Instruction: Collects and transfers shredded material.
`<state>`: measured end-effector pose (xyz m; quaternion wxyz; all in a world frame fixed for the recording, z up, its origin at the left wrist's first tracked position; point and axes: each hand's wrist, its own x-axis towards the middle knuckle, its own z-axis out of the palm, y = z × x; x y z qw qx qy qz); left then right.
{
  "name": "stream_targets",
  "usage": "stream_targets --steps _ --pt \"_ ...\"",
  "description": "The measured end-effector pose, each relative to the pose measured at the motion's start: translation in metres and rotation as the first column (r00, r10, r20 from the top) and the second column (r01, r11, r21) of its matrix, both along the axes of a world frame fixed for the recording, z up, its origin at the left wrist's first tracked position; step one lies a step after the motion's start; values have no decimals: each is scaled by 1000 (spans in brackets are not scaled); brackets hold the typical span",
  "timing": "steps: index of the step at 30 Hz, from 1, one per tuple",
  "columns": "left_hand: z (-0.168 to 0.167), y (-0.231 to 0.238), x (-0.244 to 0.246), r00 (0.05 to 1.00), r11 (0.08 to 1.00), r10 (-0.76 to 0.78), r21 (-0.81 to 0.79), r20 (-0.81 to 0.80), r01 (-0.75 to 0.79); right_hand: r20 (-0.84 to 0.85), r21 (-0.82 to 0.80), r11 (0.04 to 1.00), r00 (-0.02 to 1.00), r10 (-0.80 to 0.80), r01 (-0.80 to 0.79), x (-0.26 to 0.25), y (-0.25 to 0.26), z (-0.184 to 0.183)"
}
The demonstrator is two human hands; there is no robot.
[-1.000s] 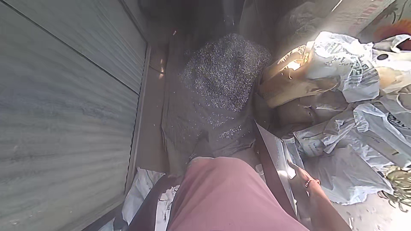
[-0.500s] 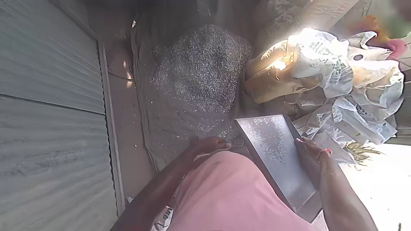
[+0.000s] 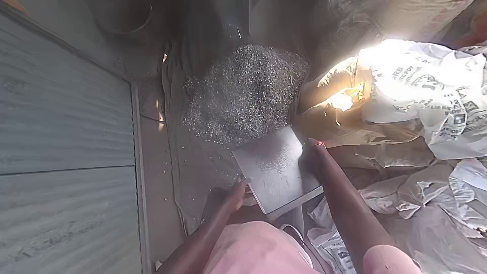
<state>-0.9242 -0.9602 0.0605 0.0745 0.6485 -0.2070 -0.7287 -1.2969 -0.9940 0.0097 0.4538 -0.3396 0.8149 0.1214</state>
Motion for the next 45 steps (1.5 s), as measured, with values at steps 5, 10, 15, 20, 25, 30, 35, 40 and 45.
stream_targets --steps 5,10,15,20,25,30,35,40,45 --pt "-86 -31 14 962 971 -74 239 261 10 245 192 981 967 -73 25 22 -24 -107" --pt "-245 -78 36 872 864 -413 414 262 285 459 344 938 866 -200 35 67 54 -234" --pt "-372 -77 57 660 658 -719 520 217 545 389 579 815 872 -299 21 134 101 -306" --pt "-444 -54 80 605 635 -754 516 256 574 -7 537 242 292 -956 808 182 129 -362" --pt "-468 -43 86 604 598 -771 559 203 575 -2 130 -548 -553 -833 826 236 177 -401" --pt "-486 -35 86 499 523 -838 585 221 620 44 -79 -565 -564 -825 821 264 166 -423" --pt "-515 -34 87 511 601 -798 466 319 649 84 -149 -625 -620 -780 766 262 149 -455" --pt "-567 -71 41 553 641 -765 298 330 707 330 -114 -594 -534 -779 796 186 92 -502" --pt "-590 -112 -39 534 580 -815 278 227 766 323 -255 -314 -226 -919 914 86 25 -525"
